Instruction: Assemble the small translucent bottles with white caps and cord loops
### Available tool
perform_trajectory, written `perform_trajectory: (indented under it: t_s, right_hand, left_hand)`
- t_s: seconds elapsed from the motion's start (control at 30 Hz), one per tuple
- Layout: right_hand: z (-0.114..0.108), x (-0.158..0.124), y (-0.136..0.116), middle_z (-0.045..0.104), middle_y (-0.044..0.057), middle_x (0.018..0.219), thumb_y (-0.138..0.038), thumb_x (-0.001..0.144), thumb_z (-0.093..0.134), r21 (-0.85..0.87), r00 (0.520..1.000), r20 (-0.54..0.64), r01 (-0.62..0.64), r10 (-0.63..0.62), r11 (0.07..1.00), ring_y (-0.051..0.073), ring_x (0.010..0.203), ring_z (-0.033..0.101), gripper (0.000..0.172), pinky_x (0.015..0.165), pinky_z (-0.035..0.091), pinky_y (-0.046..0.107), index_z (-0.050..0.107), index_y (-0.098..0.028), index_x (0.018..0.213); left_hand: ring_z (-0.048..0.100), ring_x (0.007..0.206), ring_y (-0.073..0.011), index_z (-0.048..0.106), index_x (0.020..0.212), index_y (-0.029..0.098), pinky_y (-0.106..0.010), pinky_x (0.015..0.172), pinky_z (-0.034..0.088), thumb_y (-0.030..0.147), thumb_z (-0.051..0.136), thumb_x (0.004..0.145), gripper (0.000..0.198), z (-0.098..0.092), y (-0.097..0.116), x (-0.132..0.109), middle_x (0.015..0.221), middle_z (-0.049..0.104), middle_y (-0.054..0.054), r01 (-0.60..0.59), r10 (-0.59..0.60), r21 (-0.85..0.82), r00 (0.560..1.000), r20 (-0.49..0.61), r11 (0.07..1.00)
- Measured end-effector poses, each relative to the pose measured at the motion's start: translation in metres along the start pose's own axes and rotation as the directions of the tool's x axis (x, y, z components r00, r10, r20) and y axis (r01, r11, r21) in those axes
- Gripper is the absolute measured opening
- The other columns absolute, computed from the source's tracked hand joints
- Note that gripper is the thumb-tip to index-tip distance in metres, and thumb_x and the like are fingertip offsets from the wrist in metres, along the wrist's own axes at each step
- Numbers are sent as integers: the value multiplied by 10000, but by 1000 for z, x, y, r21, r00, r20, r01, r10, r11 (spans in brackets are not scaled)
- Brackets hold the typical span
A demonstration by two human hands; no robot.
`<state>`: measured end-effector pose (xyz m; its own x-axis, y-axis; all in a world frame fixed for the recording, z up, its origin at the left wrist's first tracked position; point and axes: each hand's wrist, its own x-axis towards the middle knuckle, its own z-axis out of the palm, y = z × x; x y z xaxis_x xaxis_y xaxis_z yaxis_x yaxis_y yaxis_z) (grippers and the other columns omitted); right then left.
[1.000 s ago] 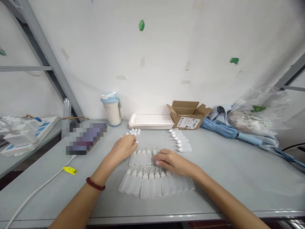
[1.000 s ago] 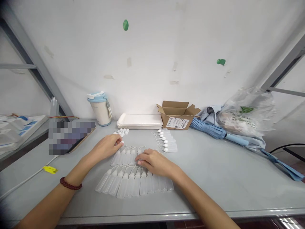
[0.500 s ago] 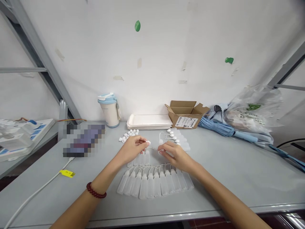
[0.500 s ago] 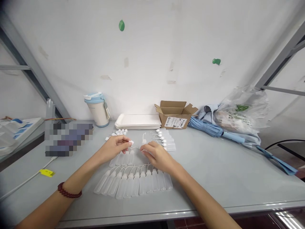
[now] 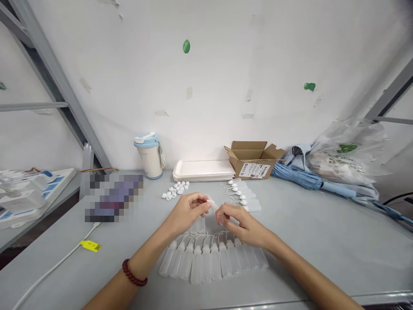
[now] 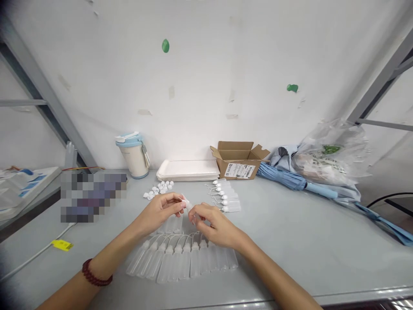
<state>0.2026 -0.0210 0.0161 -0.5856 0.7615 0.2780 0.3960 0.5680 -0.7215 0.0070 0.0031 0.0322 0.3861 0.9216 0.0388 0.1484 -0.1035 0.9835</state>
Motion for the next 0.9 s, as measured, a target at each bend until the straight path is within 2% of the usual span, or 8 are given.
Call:
perform_trajectory:
  t_s: [0.17,0.27,0.37,0.53,0.67,0.77,0.9]
  right_hand:
    - [-7,-1,0,541,17,802,-230,906,430,89,999,8,-50,49,995,141,748,481,145,691,375,268,549,-186,835]
    - [-8,0,4,502,4,763,-349,907,469,234,995,-43,-77,90,969,126,682,436,191,629,341,252,532,-190,824]
    - [-6,2,8,431,-19,693,-417,880,514,401,989,-59,-100,135,911,115,627,371,231,585,296,246,507,-195,817]
    - [-2,5,11,390,-45,626,-444,834,584,665,986,-18,-112,166,738,112,610,373,272,625,305,270,474,-196,834]
    - [-2,5,15,331,-67,591,-435,783,652,784,974,52,-175,219,595,96,560,342,304,602,298,266,467,-196,816]
    - [-4,5,16,320,-74,574,-408,776,667,809,971,85,-197,221,554,88,542,323,292,592,289,261,474,-193,808]
    - [-6,4,16,326,-75,569,-384,780,669,806,976,114,-202,188,556,86,544,322,274,596,277,261,480,-188,812]
  left_hand:
    - [559,666,-136,635,757,137,-288,697,476,360,606,768,225,-3,1,-3,702,606,-19,9,-12,36,997,78,999]
    - [556,671,-141,637,765,139,-291,707,471,367,604,776,231,-4,-1,-4,675,597,-17,-24,20,33,993,119,999]
    - [552,686,-146,641,802,145,-293,707,467,379,602,779,238,-1,-3,-4,697,600,-20,-66,62,34,992,112,997]
    - [569,764,-154,633,841,146,-281,731,464,352,640,752,225,3,-6,-4,795,623,-37,-91,92,-22,993,78,996]
    - [578,770,-160,628,813,153,-272,711,463,341,676,712,219,5,-4,-6,810,632,-35,-79,79,-3,996,35,997]
    - [558,657,-137,641,790,146,-265,658,457,351,655,736,213,5,-1,-7,689,610,-15,-38,38,-6,995,93,999]
    - [557,557,-119,626,701,134,-267,601,469,379,617,778,257,4,-1,-7,624,589,-10,62,-39,-103,977,209,993]
